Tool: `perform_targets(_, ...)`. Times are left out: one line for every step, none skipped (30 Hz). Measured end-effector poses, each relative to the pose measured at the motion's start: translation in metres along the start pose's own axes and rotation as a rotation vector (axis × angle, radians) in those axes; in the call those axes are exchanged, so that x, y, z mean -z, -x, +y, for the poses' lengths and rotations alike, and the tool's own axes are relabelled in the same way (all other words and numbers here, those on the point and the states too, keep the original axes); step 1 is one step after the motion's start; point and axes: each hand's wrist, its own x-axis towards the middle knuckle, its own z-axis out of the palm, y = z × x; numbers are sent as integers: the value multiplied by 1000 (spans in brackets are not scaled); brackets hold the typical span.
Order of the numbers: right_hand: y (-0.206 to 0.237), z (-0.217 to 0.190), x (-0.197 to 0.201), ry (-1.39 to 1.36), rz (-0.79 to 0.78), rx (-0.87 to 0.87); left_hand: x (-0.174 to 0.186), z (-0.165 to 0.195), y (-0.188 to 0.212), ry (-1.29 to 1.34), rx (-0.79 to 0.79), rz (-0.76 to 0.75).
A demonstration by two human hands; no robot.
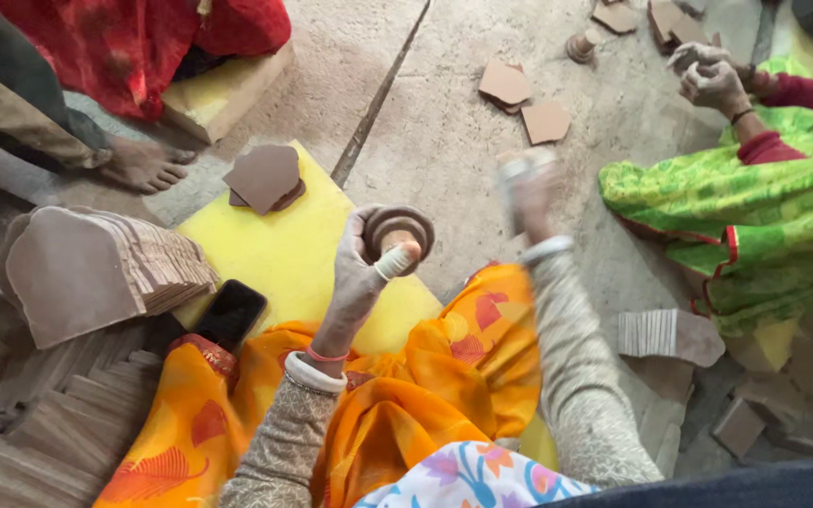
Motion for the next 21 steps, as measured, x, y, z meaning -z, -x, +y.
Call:
perform_targets(-32,24,18,-13,37,30,-2,0,0,59,6,3)
perform_targets(-62,41,37,-68,84,30,-5,-1,-1,113,14,-2)
perform_targets(-79,50,54,-158,124,-20,-8,-3,-2,164,32,-10)
perform_targets(-92,54,70,-265,137,-148,-11,-5,-4,318,127,-7)
perform_targets(-97,58,81,-370,142,-275,-12,-7,-7,475,219,4)
perform_targets(-85,53,82,-252,106,-224,-13,-10,-9,637,305,23)
perform_targets(-63,39,80,-133,62,-167,-12,-12,-10,652,304,35)
perform_targets(-33,20,73,136,128,252,-12,-16,-12,668,296,47)
perform_targets(16,-1,66,92,143,333,-11,-19,-13,686,285,58)
perform_targets(45,-26,53,-166,38,14,-10,-21,-13,637,233,59)
perform_targets(76,-51,35,-454,98,-128,-10,-24,-12,583,186,64)
perform_targets(99,-75,23,-738,163,-292,-10,-26,-9,521,152,68)
perform_targets(112,-96,14,-604,201,-185,-11,-28,-6,450,130,59)
perform_targets(119,-116,8,-472,242,-77,-13,-29,-3,375,108,42)
perform_targets(119,-134,5,-341,288,37,-15,-28,-1,299,79,15)
perform_targets(113,-150,6,-351,281,74,-18,-27,2,244,85,-52)
perform_targets(103,-163,9,-356,274,115,-21,-25,6,195,89,-120)
perform_targets(94,-173,13,-357,258,160,-24,-21,9,153,91,-180)
perform_targets(86,-182,17,-284,173,239,-27,-18,11,143,86,-186)
perform_targets(79,-188,21,-209,86,312,-29,-13,12,133,86,-191)
perform_targets(75,-191,24,-136,-4,381,-30,-8,13,122,88,-193)
